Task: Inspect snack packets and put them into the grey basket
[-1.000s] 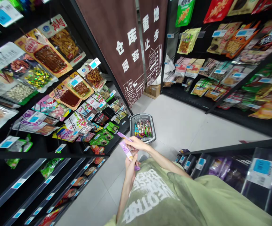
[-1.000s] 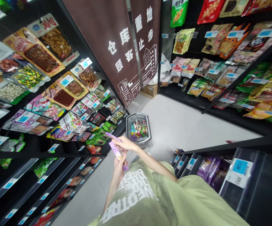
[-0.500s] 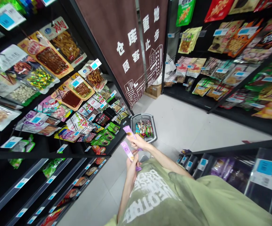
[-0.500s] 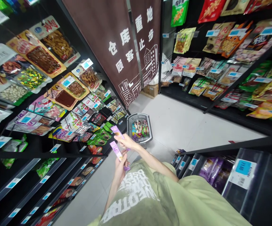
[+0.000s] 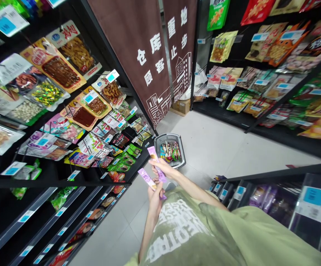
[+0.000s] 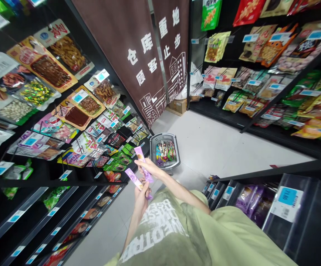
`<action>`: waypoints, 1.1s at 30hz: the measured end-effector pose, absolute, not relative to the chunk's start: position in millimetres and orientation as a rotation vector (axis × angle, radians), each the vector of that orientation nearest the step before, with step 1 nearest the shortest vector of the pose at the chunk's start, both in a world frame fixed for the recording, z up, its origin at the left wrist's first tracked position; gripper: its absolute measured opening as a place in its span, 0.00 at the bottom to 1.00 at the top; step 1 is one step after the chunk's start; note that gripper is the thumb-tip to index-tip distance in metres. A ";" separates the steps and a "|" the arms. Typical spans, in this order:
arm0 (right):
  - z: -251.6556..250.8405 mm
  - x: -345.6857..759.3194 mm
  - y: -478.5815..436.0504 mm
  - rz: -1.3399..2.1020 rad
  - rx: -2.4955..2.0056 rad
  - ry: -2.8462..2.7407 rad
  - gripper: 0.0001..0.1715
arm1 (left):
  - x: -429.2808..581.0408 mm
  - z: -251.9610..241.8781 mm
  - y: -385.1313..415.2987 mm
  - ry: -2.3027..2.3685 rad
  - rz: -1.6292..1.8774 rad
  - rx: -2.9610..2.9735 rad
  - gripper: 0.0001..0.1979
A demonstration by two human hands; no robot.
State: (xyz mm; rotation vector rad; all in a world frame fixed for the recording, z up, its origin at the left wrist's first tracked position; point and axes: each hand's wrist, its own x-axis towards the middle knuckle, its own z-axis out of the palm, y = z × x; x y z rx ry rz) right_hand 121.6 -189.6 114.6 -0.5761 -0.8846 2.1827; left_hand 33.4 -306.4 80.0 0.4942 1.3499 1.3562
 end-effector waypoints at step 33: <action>133.3 135.5 -182.1 2.444 -0.262 -0.600 0.33 | 33.6 82.0 -306.8 1.300 1.259 0.569 0.28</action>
